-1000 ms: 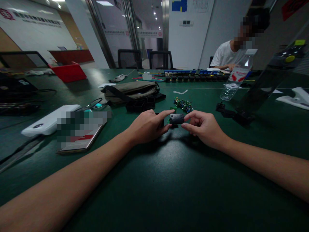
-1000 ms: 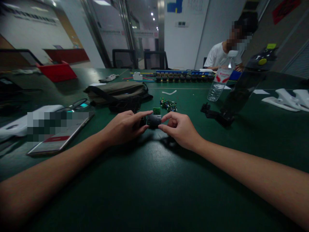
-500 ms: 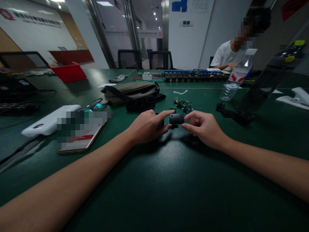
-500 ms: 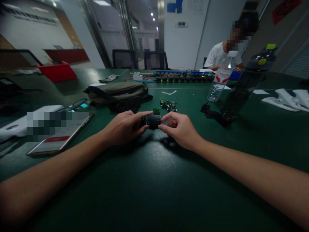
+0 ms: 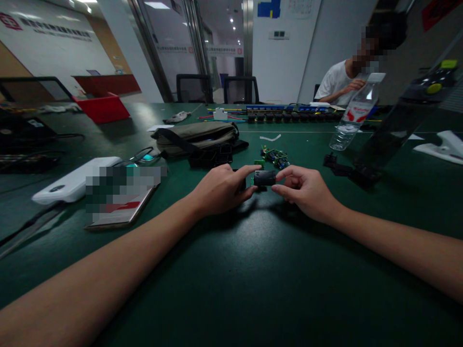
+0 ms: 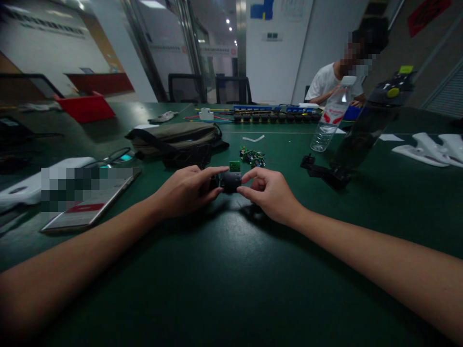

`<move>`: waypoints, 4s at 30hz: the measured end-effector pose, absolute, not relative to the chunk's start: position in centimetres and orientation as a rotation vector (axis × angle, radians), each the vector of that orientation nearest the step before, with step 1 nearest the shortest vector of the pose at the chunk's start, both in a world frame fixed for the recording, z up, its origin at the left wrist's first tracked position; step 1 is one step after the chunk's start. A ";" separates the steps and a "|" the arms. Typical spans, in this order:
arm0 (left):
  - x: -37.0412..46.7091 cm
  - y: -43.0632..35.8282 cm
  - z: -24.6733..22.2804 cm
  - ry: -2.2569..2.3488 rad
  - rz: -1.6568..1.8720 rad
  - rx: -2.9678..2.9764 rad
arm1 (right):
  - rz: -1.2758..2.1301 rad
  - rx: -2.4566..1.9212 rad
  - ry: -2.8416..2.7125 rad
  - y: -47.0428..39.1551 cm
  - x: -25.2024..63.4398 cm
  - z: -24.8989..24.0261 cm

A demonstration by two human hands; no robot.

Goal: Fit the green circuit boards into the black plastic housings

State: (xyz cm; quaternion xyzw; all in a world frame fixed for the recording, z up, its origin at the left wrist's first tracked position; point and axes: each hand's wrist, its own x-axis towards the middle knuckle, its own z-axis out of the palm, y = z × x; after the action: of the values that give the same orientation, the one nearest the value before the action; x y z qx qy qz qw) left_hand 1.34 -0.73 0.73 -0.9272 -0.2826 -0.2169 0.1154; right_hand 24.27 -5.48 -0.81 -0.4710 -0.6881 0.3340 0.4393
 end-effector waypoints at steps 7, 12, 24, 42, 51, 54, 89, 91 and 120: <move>1.4 -0.8 0.8 -0.821 -0.640 -2.727 | 0.826 -1.171 -1.708 -5.6 24.2 -0.6; 1.4 -0.7 0.7 -0.810 -0.648 -2.726 | 0.836 -1.165 -1.694 -5.6 24.2 -0.6; 1.3 -0.7 0.7 -0.839 -0.630 -2.718 | 0.834 -1.175 -1.708 -5.7 24.2 -0.6; 1.4 -0.9 1.0 -0.851 -0.619 -2.738 | 0.876 -1.164 -1.701 -5.6 24.2 -0.6; 1.4 -0.8 0.9 -0.792 -0.620 -2.725 | 0.916 -1.141 -1.663 -5.7 24.2 -0.5; 1.5 -0.9 0.9 -0.778 -0.612 -2.728 | 0.910 -1.138 -1.660 -5.7 24.2 -0.6; 1.5 -0.9 1.0 -0.817 -0.626 -2.747 | 0.846 -1.151 -1.664 -5.7 24.3 -0.5; 1.5 -0.9 1.0 -0.819 -0.625 -2.746 | 0.848 -1.154 -1.662 -5.8 24.3 -0.5; 1.4 -0.9 0.9 -0.807 -0.635 -2.737 | 0.857 -1.126 -1.661 -5.7 24.2 -0.5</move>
State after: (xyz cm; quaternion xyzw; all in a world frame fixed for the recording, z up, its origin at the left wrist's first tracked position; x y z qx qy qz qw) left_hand 1.37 -0.91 0.87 -0.9308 -0.2744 -0.2158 0.1089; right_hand 24.24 -5.66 -0.53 -0.4577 -0.6752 0.3486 0.4616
